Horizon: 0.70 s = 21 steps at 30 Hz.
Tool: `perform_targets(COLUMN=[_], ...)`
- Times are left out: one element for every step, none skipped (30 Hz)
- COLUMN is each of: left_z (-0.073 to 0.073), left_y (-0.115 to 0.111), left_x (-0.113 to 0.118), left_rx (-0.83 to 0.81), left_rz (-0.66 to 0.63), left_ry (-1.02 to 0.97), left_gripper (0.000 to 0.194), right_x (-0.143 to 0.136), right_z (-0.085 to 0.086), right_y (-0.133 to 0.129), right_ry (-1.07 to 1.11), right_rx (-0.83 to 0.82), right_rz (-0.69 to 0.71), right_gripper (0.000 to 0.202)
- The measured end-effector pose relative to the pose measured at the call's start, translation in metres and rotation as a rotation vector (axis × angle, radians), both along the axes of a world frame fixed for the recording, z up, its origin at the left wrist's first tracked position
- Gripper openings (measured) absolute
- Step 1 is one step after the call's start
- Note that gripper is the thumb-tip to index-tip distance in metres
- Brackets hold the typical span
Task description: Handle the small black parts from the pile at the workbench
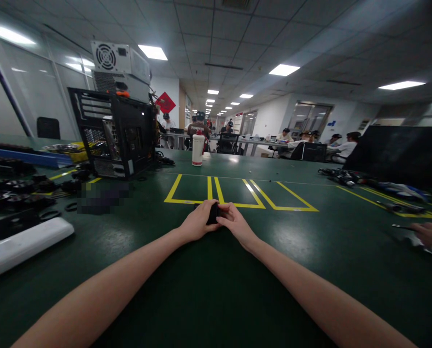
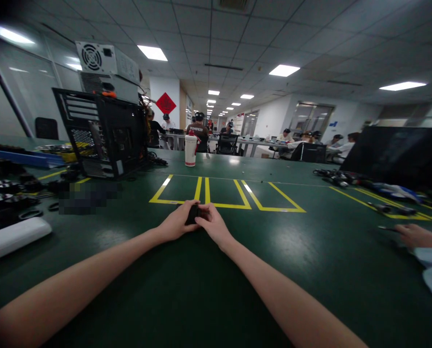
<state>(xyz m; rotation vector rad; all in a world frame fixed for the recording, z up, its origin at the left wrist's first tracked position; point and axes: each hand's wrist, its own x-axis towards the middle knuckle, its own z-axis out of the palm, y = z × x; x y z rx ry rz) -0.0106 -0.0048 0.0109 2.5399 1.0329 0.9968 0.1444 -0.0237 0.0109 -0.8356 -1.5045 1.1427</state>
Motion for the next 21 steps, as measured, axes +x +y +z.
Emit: perform_targets(left_z=[-0.0004,-0.0009,-0.0014,-0.0020,-0.0025,-0.0028,-0.0030,-0.0030,-0.0028,-0.0024,-0.0019,-0.0012,-0.0006,0.0000,0.0003,0.0004,0.0002,-0.0002,-0.0008,-0.0014,-0.0018], left_y=[0.0005,0.0012,0.0020,0.0027,0.0033,0.0038,0.0039,0.0038,0.0035,0.0028,0.0021,0.0013,0.0005,0.0000,-0.0003,-0.0003,-0.0001,0.0004,0.0010,0.0016,0.0021], left_x=[0.0001,0.0003,0.0006,0.0009,0.0012,0.0015,0.0017,0.0018,0.0018,0.0017,0.0014,0.0010,0.0006,0.0002,-0.0001,-0.0003,-0.0004,-0.0003,-0.0002,0.0001,0.0004], left_rx=[0.000,0.002,0.006,0.011,0.015,0.017,0.017,0.016,0.013,0.010,0.007,0.004,0.001,0.000,0.002,0.007,0.015,0.025,0.035,0.043,0.046], left_rz=[-0.002,-0.003,-0.001,0.001,0.003,0.002,0.002,0.002,0.004,0.007,0.011,0.014,0.011,0.007,0.005,0.004,0.003,0.003,0.003,0.003,0.004], left_ry=[0.001,0.001,0.001,0.000,0.000,0.001,0.002,0.002,0.001,0.002,0.004,0.005,0.008,0.012,0.015,0.018,0.019,0.020,0.019,0.017,0.016], left_gripper=[0.058,0.059,0.059,0.060,0.061,0.061,0.061,0.061,0.061,0.061,0.061,0.061,0.060,0.059,0.058,0.057,0.057,0.058,0.059,0.060,0.061], right_x=[-0.0006,-0.0012,-0.0017,-0.0020,-0.0021,-0.0020,-0.0016,-0.0011,-0.0004,0.0002,0.0006,0.0009,0.0007,0.0003,-0.0005,-0.0015,-0.0026,-0.0036,-0.0044,-0.0050,-0.0052], right_z=[-0.0001,-0.0003,-0.0005,-0.0007,-0.0010,-0.0014,-0.0019,-0.0024,-0.0029,-0.0034,-0.0039,-0.0042,-0.0044,-0.0044,-0.0042,-0.0040,-0.0036,-0.0033,-0.0030,-0.0027,-0.0026], right_y=[-0.0009,-0.0012,-0.0010,-0.0003,0.0008,0.0022,0.0037,0.0052,0.0065,0.0074,0.0079,0.0078,0.0072,0.0062,0.0048,0.0033,0.0018,0.0006,-0.0002,-0.0005,-0.0004], right_ry=[0.002,0.001,-0.003,-0.010,-0.019,-0.029,-0.038,-0.047,-0.057,-0.068,-0.078,-0.086,-0.088,-0.085,-0.079,-0.072,-0.067,-0.065,-0.065,-0.066,-0.066], right_rx=[0.003,0.005,0.009,0.013,0.013,0.008,-0.002,-0.017,-0.031,-0.042,-0.049,-0.049,-0.042,-0.027,-0.007,0.017,0.039,0.055,0.065,0.072,0.078], right_rz=[-0.011,-0.028,-0.049,-0.068,-0.085,-0.100,-0.112,-0.118,-0.114,-0.102,-0.086,-0.065,-0.046,-0.033,-0.025,-0.022,-0.023,-0.031,-0.042,-0.059,-0.079], right_gripper=[0.022,0.020,0.017,0.017,0.017,0.019,0.022,0.025,0.027,0.029,0.029,0.027,0.026,0.025,0.024,0.025,0.025,0.023,0.021,0.019,0.016])
